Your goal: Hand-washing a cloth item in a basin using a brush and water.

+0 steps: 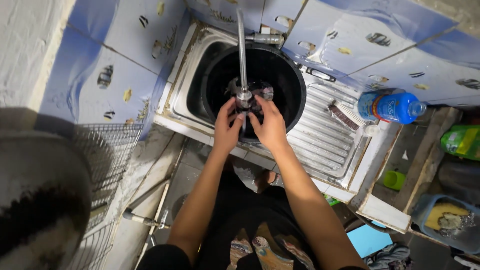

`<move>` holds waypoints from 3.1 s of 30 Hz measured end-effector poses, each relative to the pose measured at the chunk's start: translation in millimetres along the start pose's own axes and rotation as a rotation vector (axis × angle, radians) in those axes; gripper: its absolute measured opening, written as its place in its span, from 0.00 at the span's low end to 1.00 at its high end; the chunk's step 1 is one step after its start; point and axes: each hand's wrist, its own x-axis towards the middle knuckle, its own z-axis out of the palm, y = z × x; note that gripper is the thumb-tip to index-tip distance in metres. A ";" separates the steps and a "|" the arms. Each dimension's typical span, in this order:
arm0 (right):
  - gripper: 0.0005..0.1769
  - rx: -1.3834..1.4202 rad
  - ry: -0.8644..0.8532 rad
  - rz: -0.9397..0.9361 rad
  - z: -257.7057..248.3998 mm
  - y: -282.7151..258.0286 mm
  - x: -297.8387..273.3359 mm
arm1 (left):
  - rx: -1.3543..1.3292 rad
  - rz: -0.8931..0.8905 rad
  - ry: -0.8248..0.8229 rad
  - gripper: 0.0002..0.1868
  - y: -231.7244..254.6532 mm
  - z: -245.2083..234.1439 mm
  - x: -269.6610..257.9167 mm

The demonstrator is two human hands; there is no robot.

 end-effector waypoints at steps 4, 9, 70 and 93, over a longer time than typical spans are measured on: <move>0.28 0.011 -0.028 0.036 -3.4 2.3 -13.1 | 0.146 -0.049 0.035 0.28 3.4 -1.6 -18.6; 0.17 -0.004 -0.046 0.022 -2.6 23.3 -39.0 | 0.215 0.077 0.129 0.23 10.0 11.1 -49.6; 0.45 -0.443 1.460 1.199 -281.9 204.1 -670.3 | 0.140 0.011 -1.879 0.19 -146.8 501.8 -474.6; 0.78 -0.002 0.658 1.749 -346.0 530.6 -836.1 | 0.315 -0.407 -1.336 0.33 -525.3 591.0 -705.8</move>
